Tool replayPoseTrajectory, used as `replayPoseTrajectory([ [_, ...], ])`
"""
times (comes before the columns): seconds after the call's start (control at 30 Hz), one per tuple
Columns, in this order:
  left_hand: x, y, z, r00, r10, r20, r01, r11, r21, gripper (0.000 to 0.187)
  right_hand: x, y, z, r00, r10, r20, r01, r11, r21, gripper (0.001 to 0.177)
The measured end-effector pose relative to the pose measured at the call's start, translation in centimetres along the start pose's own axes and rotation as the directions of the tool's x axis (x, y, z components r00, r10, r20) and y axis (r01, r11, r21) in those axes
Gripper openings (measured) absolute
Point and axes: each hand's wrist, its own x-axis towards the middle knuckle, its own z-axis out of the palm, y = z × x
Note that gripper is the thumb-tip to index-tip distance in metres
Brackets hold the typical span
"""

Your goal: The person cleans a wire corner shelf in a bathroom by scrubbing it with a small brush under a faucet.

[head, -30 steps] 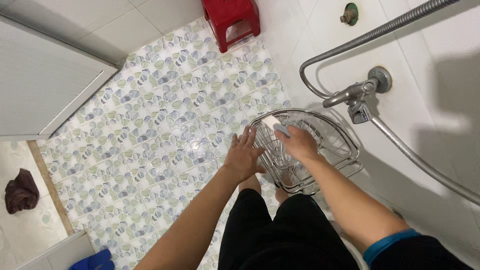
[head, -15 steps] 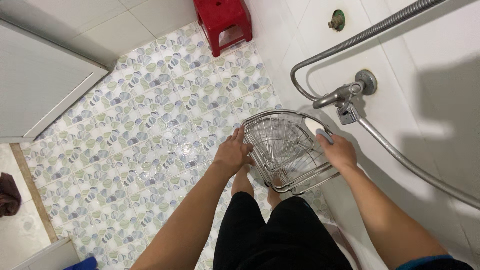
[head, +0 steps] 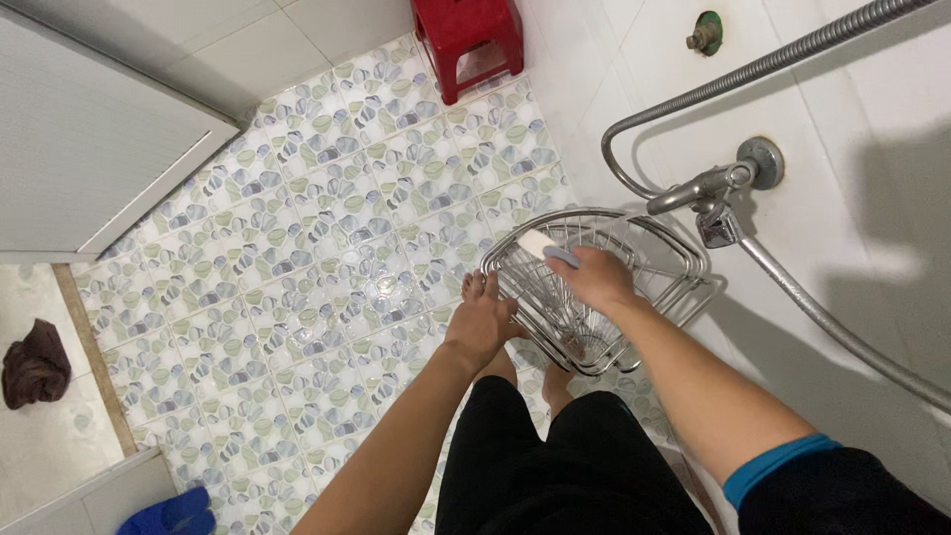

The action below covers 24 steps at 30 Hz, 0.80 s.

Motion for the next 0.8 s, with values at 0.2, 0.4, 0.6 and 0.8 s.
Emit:
replayPoseTrajectory([
  [0.2, 0.3, 0.3, 0.3, 0.999, -0.015, -0.033, 0.013, 0.999, -0.047, 0.054, 0.2, 7.9, -6.2, 0.986, 0.109, -0.126, -0.125, 0.984, -0.124, 0.062],
  [0.4, 0.3, 0.7, -0.2, 0.999, -0.041, 0.001, 0.041, 0.998, -0.045, 0.052, 0.7, 7.6, -5.0, 0.982, 0.014, -0.190, -0.051, 0.981, -0.187, 0.064],
  [0.6, 0.2, 0.6, -0.2, 0.999, -0.033, 0.033, 0.034, 0.999, -0.001, 0.056, -0.1, 2.5, -3.0, 0.995, 0.098, -0.027, -0.099, 0.994, -0.039, 0.056],
  [0.8, -0.1, 0.9, -0.5, 0.997, -0.062, 0.047, 0.061, 0.998, 0.007, 0.055, -0.3, 6.0, -7.3, 0.980, 0.197, -0.035, -0.201, 0.969, -0.147, 0.065],
])
